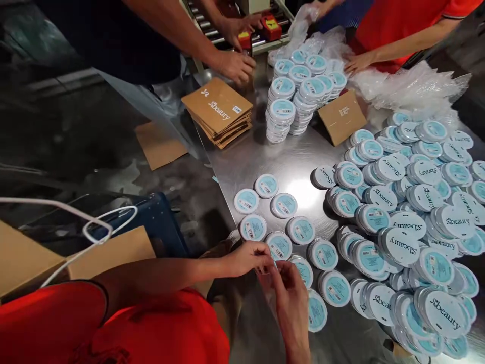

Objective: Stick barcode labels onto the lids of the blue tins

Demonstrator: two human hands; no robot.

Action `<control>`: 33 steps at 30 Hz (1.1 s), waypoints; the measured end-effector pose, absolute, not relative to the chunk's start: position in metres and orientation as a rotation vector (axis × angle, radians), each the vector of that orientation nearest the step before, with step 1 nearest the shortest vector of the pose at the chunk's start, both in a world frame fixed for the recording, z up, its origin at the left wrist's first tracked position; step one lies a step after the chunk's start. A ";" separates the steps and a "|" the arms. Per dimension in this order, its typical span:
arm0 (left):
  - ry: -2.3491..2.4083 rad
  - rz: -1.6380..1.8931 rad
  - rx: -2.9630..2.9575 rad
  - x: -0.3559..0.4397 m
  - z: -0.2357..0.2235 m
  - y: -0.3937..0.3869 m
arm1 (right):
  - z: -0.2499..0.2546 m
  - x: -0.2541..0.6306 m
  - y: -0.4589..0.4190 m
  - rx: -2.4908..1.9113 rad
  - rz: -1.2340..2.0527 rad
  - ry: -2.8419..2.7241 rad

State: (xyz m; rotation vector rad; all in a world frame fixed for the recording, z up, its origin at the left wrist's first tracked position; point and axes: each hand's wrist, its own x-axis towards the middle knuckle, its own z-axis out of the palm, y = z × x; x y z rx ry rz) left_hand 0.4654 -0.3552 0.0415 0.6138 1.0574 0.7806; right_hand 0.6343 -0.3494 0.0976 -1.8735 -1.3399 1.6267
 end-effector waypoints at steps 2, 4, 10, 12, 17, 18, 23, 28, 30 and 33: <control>1.047 0.755 0.639 0.465 0.045 -0.356 | 0.098 0.631 -0.351 -1.893 1.572 -1.302; 1.086 0.732 0.771 0.464 0.050 -0.355 | 0.097 0.632 -0.351 -1.899 1.537 -1.266; 1.263 0.631 0.934 0.468 0.060 -0.346 | 0.092 0.637 -0.362 -1.970 1.476 -1.306; 1.252 0.627 0.947 0.469 0.060 -0.343 | 0.090 0.638 -0.364 -1.998 1.400 -1.354; 1.230 0.613 1.020 0.467 0.056 -0.339 | 0.088 0.639 -0.357 -1.950 1.288 -1.501; 1.239 0.601 1.034 0.467 0.055 -0.339 | 0.087 0.640 -0.356 -1.951 1.274 -1.517; 1.292 0.464 1.083 0.466 0.051 -0.333 | 0.082 0.642 -0.354 -2.068 1.313 -1.494; 1.309 0.305 1.116 0.463 0.046 -0.320 | 0.075 0.649 -0.337 -2.086 1.400 -1.260; 1.354 0.307 1.252 0.466 0.040 -0.312 | 0.067 0.657 -0.318 -2.102 1.337 -1.175; 1.273 0.369 1.724 0.476 0.024 -0.298 | 0.048 0.669 -0.285 -2.157 1.266 -1.172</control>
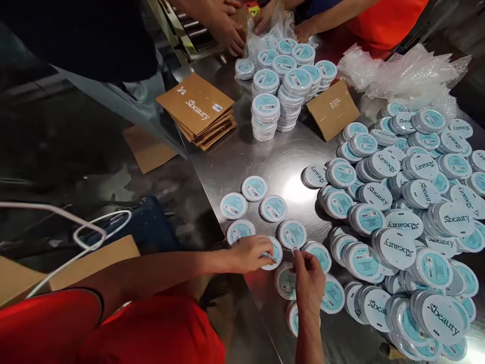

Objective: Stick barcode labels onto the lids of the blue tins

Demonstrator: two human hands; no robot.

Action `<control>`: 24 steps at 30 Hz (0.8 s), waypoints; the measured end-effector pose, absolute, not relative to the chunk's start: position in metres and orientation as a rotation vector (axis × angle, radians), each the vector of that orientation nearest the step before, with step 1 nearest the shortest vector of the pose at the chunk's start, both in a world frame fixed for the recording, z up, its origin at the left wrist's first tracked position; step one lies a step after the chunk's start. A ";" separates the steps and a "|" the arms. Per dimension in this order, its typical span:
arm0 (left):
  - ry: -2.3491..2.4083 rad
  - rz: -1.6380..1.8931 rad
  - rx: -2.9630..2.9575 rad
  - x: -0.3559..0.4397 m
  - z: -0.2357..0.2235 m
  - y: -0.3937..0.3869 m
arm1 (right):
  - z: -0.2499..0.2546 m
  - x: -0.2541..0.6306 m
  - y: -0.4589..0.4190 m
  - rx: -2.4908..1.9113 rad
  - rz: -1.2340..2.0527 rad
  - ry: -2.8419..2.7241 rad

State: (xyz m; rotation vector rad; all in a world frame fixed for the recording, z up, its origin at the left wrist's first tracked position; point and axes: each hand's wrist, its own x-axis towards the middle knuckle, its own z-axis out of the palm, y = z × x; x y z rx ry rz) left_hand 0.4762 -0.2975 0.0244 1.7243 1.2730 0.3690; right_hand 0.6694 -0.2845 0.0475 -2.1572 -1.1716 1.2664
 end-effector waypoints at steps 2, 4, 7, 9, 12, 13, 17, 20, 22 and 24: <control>1.147 0.417 2.060 0.483 0.012 -0.288 | 0.033 0.675 -0.265 -2.164 1.295 -1.268; 1.071 0.429 2.292 0.488 0.000 -0.280 | 0.021 0.678 -0.252 -2.167 1.314 -1.364; 1.058 0.401 2.439 0.489 -0.010 -0.274 | 0.013 0.678 -0.244 -2.201 1.272 -1.457; 1.060 0.386 2.460 0.488 -0.013 -0.274 | 0.013 0.678 -0.242 -2.231 1.248 -1.490; 1.070 0.361 2.480 0.487 -0.013 -0.274 | 0.014 0.678 -0.242 -2.251 1.257 -1.513; 1.074 0.350 2.491 0.487 -0.013 -0.275 | 0.014 0.678 -0.241 -2.254 1.263 -1.523; 1.088 0.331 2.512 0.489 -0.014 -0.277 | 0.010 0.680 -0.241 -2.289 1.227 -1.580; 1.105 0.325 2.509 0.489 -0.014 -0.277 | 0.010 0.679 -0.240 -2.314 1.217 -1.593; 1.112 0.324 2.503 0.488 -0.011 -0.277 | 0.012 0.677 -0.240 -2.312 1.199 -1.630; 1.121 0.331 2.500 0.488 -0.008 -0.277 | 0.014 0.674 -0.240 -2.321 1.150 -1.696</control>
